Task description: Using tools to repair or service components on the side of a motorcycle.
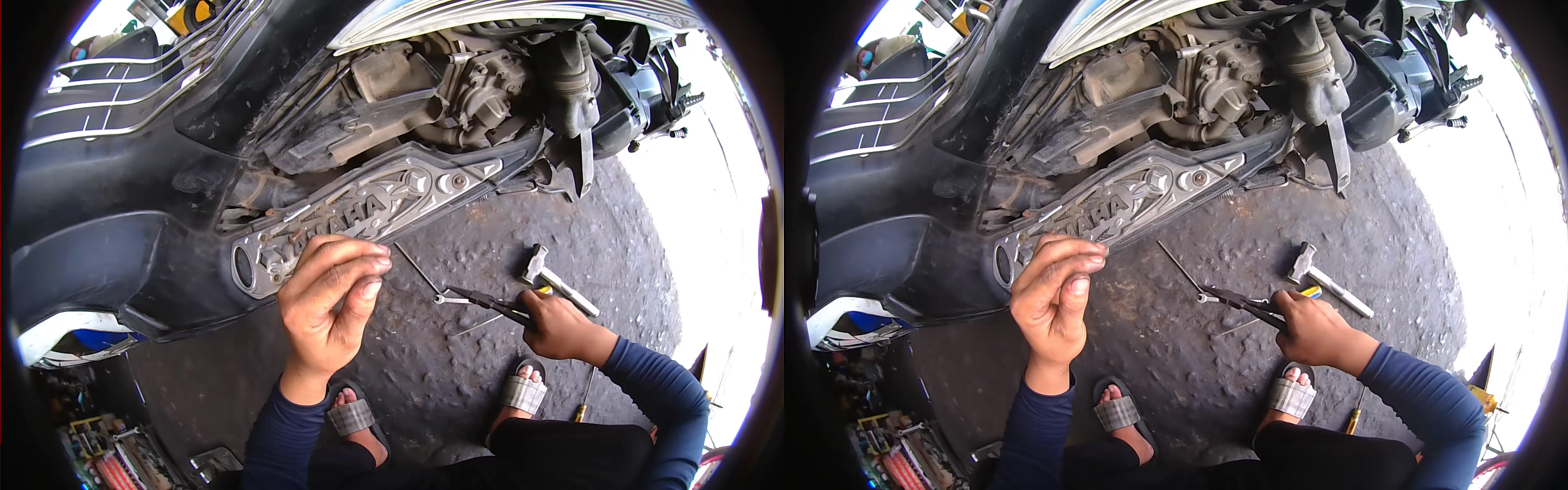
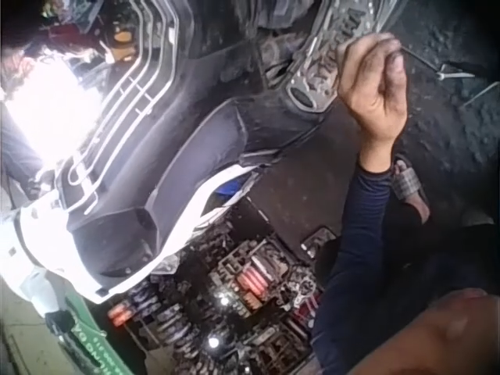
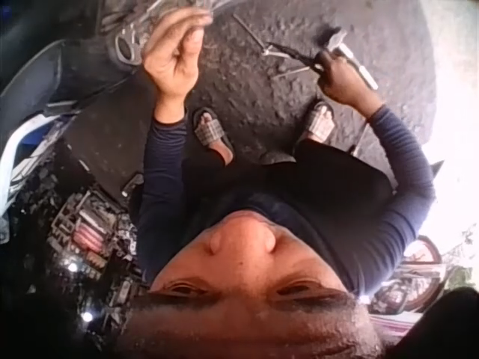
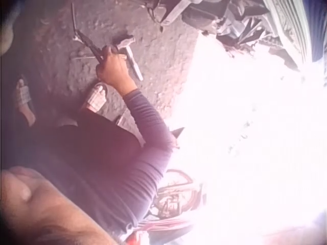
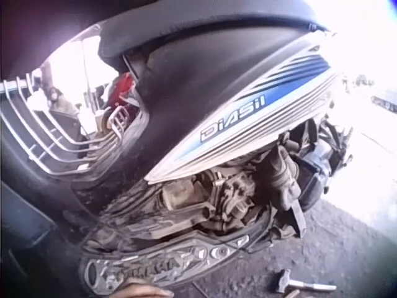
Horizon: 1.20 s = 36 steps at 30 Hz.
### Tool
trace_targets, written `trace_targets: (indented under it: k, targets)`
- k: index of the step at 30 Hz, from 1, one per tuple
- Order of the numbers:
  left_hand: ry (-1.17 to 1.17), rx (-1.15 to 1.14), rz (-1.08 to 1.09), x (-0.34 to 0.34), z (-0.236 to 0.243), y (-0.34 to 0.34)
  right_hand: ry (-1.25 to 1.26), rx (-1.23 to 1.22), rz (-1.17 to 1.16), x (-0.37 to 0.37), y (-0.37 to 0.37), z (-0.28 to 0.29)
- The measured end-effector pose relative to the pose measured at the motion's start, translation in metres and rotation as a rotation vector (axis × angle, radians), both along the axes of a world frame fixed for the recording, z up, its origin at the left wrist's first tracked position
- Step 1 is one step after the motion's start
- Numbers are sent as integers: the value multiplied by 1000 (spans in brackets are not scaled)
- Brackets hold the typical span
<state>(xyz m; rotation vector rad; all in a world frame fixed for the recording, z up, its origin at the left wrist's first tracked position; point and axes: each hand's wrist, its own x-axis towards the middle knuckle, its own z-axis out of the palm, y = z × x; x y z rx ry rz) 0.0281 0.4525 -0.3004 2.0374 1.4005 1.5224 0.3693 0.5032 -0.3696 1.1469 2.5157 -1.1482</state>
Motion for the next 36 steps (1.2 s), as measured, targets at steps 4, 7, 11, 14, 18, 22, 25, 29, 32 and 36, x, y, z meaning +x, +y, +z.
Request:
trace_targets:
  k: [4, 7, 11, 14, 18, 22, 25, 29, 32, 36]
  targets:
    - [-10, -20, -82, 22, 4, -7, -329, 9, -23, 33, -13, -47]
    - [-33, -39, -123, 31, 2, -10, -423, 8, 5, 49, -15, -73]
    - [-60, -92, -122, 36, 0, -13, -482, 71, 101, 60, -17, -102]
    - [-73, -154, -186, 35, -5, -11, -516, 109, 170, 69, -17, -114]
    - [-145, -289, 19, 42, -13, -8, -567, 152, 424, 22, 20, -66]
    - [-136, -249, 78, 22, -24, -1, 270, 596, 237, -78, 83, 51]
    - [-187, -164, 94, 16, -23, 18, 801, 1185, 63, -141, 151, 93]
    - [122, 17, 323, -2, -14, 45, 1042, 1483, -295, -198, 195, 87]
    - [372, 192, 420, -10, -14, 79, 975, 1422, -409, -203, 192, 87]
    - [632, 229, 546, -28, -4, 94, 1082, 1407, -463, -223, 195, 86]
